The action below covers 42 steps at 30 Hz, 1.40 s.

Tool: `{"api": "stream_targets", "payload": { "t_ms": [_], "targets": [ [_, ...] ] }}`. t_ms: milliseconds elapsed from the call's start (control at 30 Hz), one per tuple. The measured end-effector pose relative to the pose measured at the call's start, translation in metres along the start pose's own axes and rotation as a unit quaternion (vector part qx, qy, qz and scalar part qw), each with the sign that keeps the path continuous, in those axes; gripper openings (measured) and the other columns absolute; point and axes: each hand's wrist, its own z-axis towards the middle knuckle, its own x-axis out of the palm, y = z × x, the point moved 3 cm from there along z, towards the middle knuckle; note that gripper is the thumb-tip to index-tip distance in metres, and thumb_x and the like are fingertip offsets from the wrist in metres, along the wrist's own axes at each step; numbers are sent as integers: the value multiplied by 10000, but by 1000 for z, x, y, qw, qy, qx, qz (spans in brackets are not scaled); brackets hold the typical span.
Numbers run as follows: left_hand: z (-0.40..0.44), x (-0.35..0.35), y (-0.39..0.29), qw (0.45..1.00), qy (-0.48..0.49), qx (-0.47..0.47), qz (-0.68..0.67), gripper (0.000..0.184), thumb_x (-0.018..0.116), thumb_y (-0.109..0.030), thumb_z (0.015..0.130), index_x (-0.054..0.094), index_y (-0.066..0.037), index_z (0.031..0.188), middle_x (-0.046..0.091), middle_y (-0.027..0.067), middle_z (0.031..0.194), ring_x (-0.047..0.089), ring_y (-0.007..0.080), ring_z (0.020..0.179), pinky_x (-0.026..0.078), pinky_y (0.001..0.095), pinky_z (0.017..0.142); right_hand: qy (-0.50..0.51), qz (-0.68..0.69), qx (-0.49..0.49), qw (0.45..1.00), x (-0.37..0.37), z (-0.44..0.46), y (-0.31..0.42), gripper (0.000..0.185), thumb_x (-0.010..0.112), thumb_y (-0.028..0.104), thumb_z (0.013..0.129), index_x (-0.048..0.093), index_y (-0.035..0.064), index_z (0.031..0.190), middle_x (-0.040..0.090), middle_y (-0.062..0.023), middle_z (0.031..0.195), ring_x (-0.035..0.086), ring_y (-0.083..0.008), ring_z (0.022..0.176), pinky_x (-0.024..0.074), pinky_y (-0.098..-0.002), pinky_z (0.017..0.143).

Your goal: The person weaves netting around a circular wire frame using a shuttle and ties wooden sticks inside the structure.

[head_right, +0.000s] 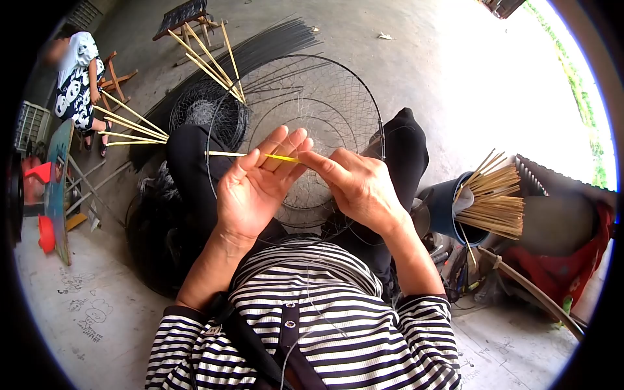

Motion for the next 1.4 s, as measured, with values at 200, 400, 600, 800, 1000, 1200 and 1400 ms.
{"api": "stream_targets", "payload": {
  "t_ms": [200, 400, 600, 800, 1000, 1200, 1400],
  "targets": [
    [0, 1, -1, 1000, 0, 3, 5, 494, 355, -255, 922, 388, 6, 1340, 427, 186, 1361, 360, 275, 1303, 206, 413, 1111, -3, 2, 5, 1000, 0, 0, 1, 450, 602, 38, 799, 536, 198, 1215, 463, -32, 651, 517, -186, 534, 427, -322, 465],
    [1, -4, 2, 1000, 14, -1, -13, 479, 383, -249, 919, 412, 11, 1320, 382, 199, 1388, 321, 303, 1322, 217, 433, 1109, -9, 20, -5, 1000, 2, 1, 1, 395, 606, 51, 805, 549, 162, 1180, 489, -33, 673, 535, -188, 553, 435, -320, 469],
    [20, -26, 20, 993, 34, -23, -106, 228, 534, -158, 877, 566, -3, 1042, 586, 93, 1029, 550, 186, 982, 422, 340, 934, -70, 42, -13, 997, 7, 27, 17, 427, 683, 83, 708, 553, 57, 1114, 554, -114, 924, 613, -264, 705, 501, -333, 581],
    [36, -25, 5, 993, -91, -72, 23, 240, 564, -136, 880, 534, 11, 1067, 561, 65, 1012, 545, 124, 927, 463, 278, 842, -175, 164, 185, 953, 33, 61, 0, 226, 678, 90, 779, 614, 9, 979, 514, -86, 867, 550, -238, 727, 467, -307, 649],
    [26, -10, -26, 984, -91, -41, 148, 531, 468, -376, 926, 383, 25, 1264, 525, 131, 1122, 536, 186, 1028, 425, 309, 918, -247, -8, -164, 955, 11, 77, 63, 234, 657, 81, 630, 640, 38, 860, 576, -75, 857, 524, -261, 739, 416, -340, 658],
    [63, -69, -65, 955, -119, 23, 269, 707, 401, -545, 915, 432, 65, 1272, 544, 192, 1104, 562, 212, 999, 433, 305, 892, -31, 193, -78, 978, 100, 95, 7, 291, 604, 11, 672, 551, 24, 958, 572, -135, 913, 543, -321, 905, 450, -384, 806],
    [66, -120, -2, 792, -118, 34, 598, 955, 533, -505, 857, 90, 204, 1320, 142, 421, 1360, 210, 481, 1297, 209, 465, 1079, 434, -171, 34, 884, 186, 97, -87, 338, 498, 228, 856, 575, 53, 1135, 550, -200, 1196, 500, -338, 1146, 435, -407, 930]
  ]
}}
